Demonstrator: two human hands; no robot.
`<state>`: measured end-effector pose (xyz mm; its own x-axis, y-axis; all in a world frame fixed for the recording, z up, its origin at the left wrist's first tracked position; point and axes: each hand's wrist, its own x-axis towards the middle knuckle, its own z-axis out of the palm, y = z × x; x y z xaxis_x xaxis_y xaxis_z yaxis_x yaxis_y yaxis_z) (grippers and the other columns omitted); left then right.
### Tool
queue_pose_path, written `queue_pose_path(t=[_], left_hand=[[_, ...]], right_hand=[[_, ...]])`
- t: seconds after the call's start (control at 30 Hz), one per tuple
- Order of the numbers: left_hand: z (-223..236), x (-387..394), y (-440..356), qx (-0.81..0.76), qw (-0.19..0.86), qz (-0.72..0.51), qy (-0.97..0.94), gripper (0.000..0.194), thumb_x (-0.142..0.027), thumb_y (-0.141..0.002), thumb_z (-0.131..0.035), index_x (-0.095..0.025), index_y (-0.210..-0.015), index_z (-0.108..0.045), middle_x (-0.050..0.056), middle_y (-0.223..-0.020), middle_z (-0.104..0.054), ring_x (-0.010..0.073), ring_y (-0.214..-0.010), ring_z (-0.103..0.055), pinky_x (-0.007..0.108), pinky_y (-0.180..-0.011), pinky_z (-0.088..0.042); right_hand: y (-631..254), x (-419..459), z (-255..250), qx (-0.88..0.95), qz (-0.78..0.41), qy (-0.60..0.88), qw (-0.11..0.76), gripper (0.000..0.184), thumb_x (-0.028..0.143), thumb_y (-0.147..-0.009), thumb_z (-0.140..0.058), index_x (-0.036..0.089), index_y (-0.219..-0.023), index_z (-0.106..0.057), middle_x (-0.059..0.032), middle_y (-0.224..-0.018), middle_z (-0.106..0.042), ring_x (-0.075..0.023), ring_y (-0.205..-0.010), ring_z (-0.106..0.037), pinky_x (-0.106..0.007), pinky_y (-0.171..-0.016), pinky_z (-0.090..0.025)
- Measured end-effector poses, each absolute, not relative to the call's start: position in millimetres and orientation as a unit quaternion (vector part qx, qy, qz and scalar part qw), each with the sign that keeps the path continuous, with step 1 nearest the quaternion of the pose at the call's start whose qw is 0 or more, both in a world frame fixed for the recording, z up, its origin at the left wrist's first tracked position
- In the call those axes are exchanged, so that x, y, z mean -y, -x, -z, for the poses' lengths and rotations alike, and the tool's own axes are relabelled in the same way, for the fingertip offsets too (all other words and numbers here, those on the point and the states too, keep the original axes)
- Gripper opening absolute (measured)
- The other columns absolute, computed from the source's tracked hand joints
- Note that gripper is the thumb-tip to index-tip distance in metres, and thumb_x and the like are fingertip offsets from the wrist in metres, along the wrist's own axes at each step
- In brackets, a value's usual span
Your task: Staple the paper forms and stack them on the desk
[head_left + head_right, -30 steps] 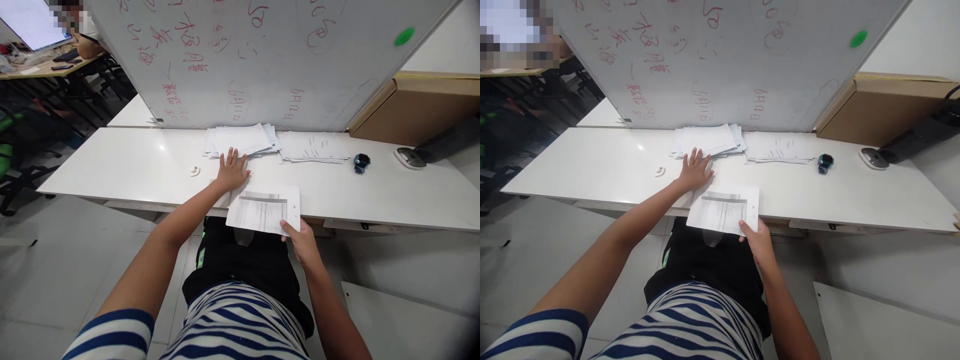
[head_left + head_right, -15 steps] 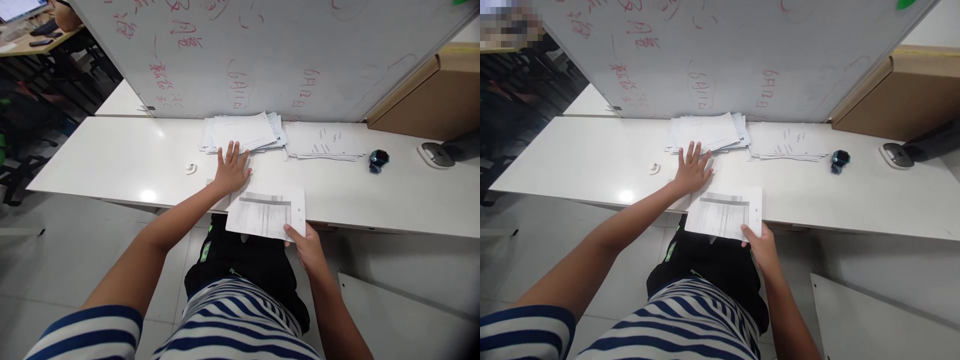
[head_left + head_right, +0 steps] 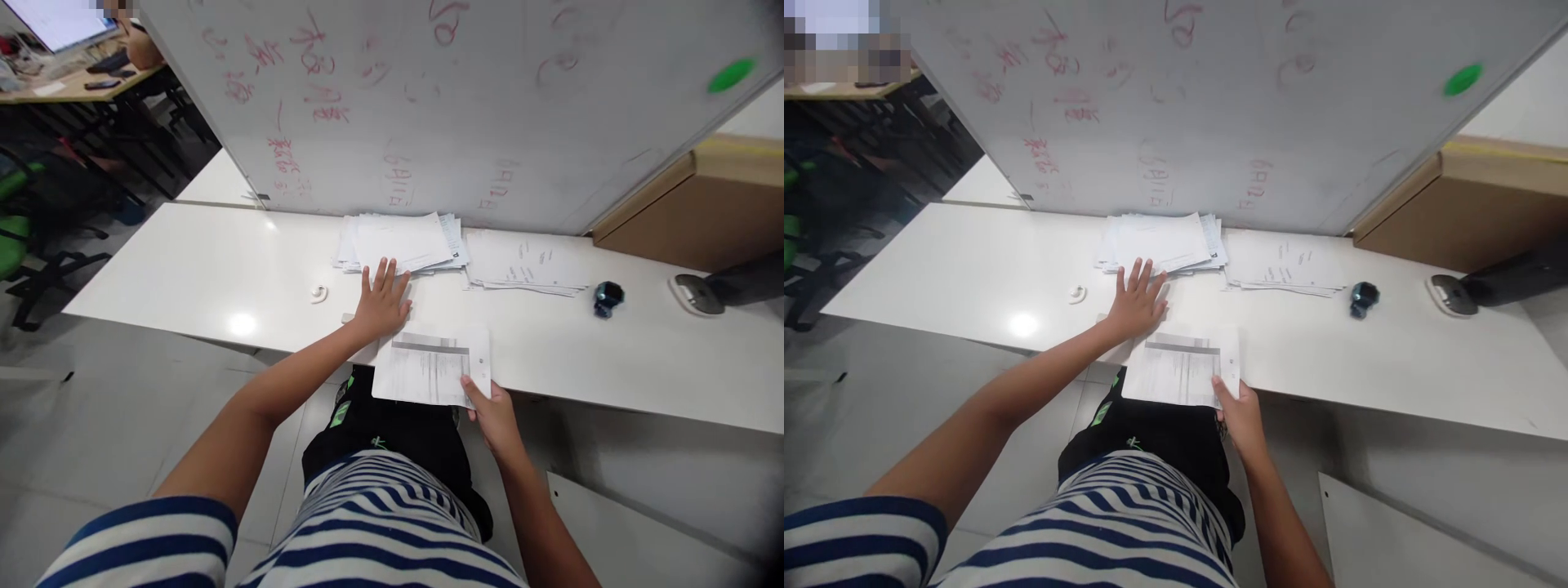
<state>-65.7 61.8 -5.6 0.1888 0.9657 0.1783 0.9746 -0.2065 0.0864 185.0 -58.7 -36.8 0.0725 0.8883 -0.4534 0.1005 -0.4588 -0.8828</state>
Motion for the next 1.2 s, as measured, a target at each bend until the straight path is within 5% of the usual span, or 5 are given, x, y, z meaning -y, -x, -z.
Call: queue_pose_path(t=[0.33,0.6,0.93,1.2], left_hand=[[6.8,-71.7,74.4,0.674,-0.016,0.165,0.719,0.068,-0.054,-0.091,-0.042,-0.017,-0.147,-0.034,0.016,-0.159,-0.015,0.0354,-0.148,-0.001,0.063,-0.114,-0.004],[-13.1,-29.0,91.9,0.669,0.004,0.327,0.668,0.04,-0.039,-0.099,-0.03,-0.023,-0.122,-0.058,0.008,-0.147,-0.044,0.0287,-0.145,-0.018,0.055,-0.116,-0.012],[31.2,13.5,109.8,0.707,-0.058,0.369,0.601,0.047,-0.044,-0.099,-0.03,-0.017,-0.134,-0.048,0.012,-0.144,-0.045,0.0307,-0.145,-0.019,0.055,-0.115,-0.021],[27.3,10.2,110.5,0.703,-0.08,0.371,0.602,0.043,-0.044,-0.098,-0.035,-0.018,-0.127,-0.053,0.012,-0.138,-0.052,0.0308,-0.143,-0.024,0.054,-0.115,-0.026]], right_hand=[[-174.3,69.7,41.1,0.369,-0.556,0.623,0.409,0.048,0.061,-0.07,-0.069,0.015,-0.08,-0.062,0.0032,-0.052,-0.052,-0.0088,-0.043,-0.037,-0.024,-0.042,-0.029],[-175.7,75.2,33.3,0.347,-0.546,0.625,0.437,0.047,0.058,-0.069,-0.072,0.014,-0.084,-0.064,0.0023,-0.056,-0.055,-0.0081,-0.045,-0.038,-0.023,-0.042,-0.032],[-204.2,66.9,3.9,0.288,-0.453,0.662,0.523,0.06,0.055,-0.067,-0.076,0.017,-0.113,-0.067,-0.0083,-0.11,-0.066,-0.013,-0.071,-0.053,-0.02,-0.044,-0.038],[-199.8,61.3,0.7,0.302,-0.47,0.658,0.505,0.059,0.055,-0.067,-0.075,0.017,-0.111,-0.069,-0.0072,-0.103,-0.068,-0.0121,-0.067,-0.052,-0.021,-0.045,-0.037]])
